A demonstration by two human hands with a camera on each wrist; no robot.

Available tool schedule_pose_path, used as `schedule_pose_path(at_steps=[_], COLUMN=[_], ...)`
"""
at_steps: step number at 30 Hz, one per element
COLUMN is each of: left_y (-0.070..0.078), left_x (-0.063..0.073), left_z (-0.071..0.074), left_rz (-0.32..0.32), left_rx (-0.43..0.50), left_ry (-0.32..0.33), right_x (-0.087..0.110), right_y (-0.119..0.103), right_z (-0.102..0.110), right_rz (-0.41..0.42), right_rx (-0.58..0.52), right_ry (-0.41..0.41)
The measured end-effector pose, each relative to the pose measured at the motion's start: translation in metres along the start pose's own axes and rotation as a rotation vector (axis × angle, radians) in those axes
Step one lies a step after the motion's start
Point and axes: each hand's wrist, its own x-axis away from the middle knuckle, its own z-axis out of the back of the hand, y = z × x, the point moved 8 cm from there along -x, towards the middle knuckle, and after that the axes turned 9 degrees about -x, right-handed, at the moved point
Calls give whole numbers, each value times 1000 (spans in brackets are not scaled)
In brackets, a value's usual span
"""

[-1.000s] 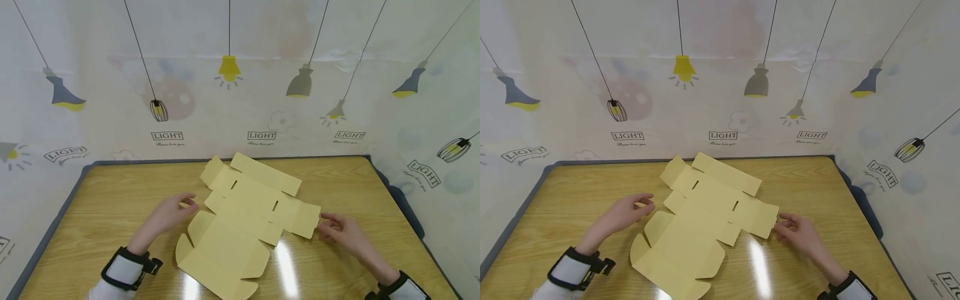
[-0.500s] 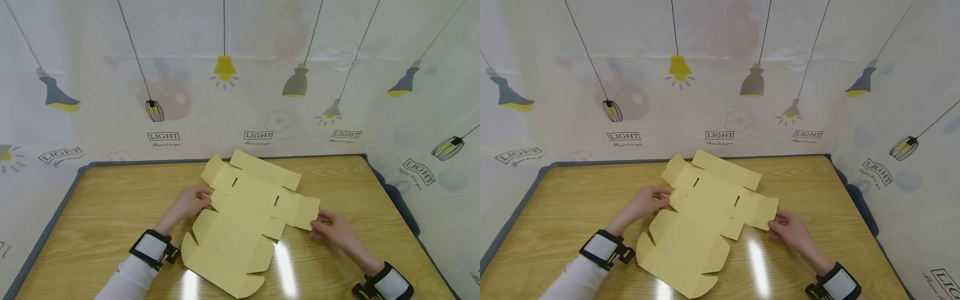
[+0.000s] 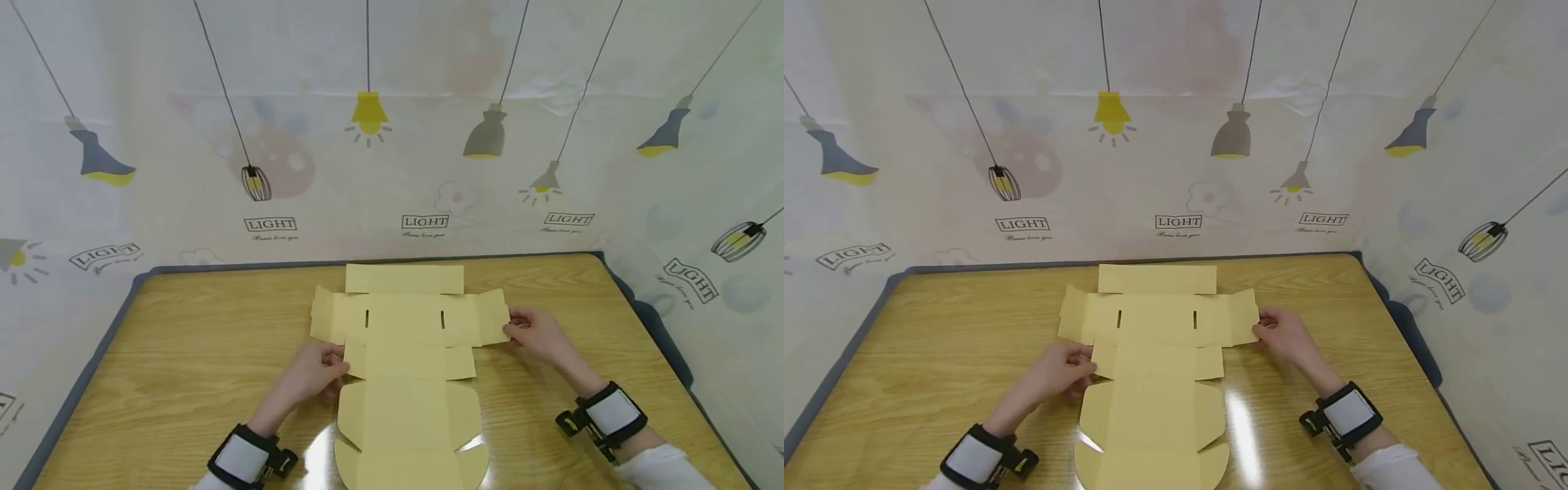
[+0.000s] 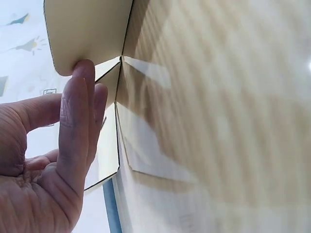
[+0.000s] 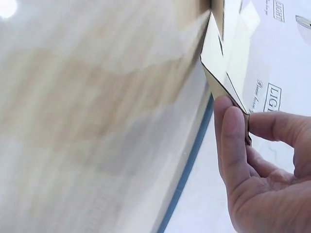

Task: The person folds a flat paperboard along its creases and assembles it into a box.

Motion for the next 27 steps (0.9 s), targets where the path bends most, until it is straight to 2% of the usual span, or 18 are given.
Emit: schedule_pose_path(at_steps=[5,8,19,22,27], left_y=[-1,-2,3,8,27], left_x=[14,19,22,23,32], left_z=[-8,-10,-6,-3,4], left_rz=[-17,-6,-9,-41,-141], left_rx=[13,18,-19,-109,-410], left_ry=[26,44,106,150,277], right_x=[-14,-19,-21,-19,-16], right_y=[-7,-9,-9,-8,-6], right_z=[0,-1,-4,-5,-6], right_rz=[1,9,59,57,38], right_rx=[26,37,67,56,38], right_ry=[6,7,20,15,9])
